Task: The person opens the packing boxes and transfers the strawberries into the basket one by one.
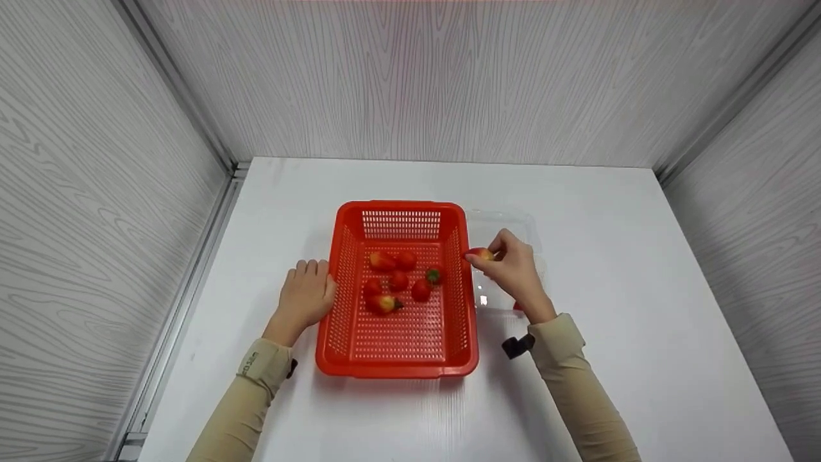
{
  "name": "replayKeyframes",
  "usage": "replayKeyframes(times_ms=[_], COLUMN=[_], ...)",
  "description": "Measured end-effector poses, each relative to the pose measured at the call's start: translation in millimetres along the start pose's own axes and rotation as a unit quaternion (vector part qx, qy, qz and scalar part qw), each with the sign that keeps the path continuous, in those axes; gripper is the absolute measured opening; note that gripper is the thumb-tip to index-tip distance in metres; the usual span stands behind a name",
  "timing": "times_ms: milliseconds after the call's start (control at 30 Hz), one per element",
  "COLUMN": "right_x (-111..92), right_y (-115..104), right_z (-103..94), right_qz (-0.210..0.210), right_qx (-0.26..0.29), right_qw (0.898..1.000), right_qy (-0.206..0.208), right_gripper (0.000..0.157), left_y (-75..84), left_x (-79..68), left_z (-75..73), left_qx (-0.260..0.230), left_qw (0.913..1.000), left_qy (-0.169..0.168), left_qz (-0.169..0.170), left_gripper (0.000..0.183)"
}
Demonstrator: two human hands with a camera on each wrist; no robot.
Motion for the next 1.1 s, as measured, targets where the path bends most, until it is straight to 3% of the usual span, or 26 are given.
replayKeyframes(times_ms=[233,700,867,1100], right_x=[-5.1,-20.6,-23.7,-27.5], right_y=[-14.2,-18.1,-14.7,-10.3], right_z=[28.9,96.4,114.6,140.5], right_qz=[0.001,0.011,0.02,0.019], right_qx=[0.02,-0.009,-0.03,-0.089], right_qw=[0.999,0.991,0.983,0.964], right_qy=[-0.04,-0.135,-0.179,-0.249], right_gripper=[0.038,0.035,0.029,0.019], left_y=[-0.7,-0.9,-3.2,-4.9], left_x=[2.2,0.2,-0.1,-0.8], left_z=[0.6,2.6,4.7,4.8], left_qx=[0.004,0.001,0.004,-0.001], left_qw=[1.0,0.9999,1.0,0.9999], left_qy=[0.004,0.011,-0.001,-0.005], left_qz=[0.004,0.007,-0.003,-0.011], left_gripper=[0.026,0.025,0.026,0.027])
Point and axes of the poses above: each hand's wrist, its own x-axis towards the middle knuckle, its own z-axis out of the palm, y = z × x, the point moved 9 cm from there along x, towards the middle knuckle, and after that the axes turned 4 degrees about y, right-handed, at the moved point
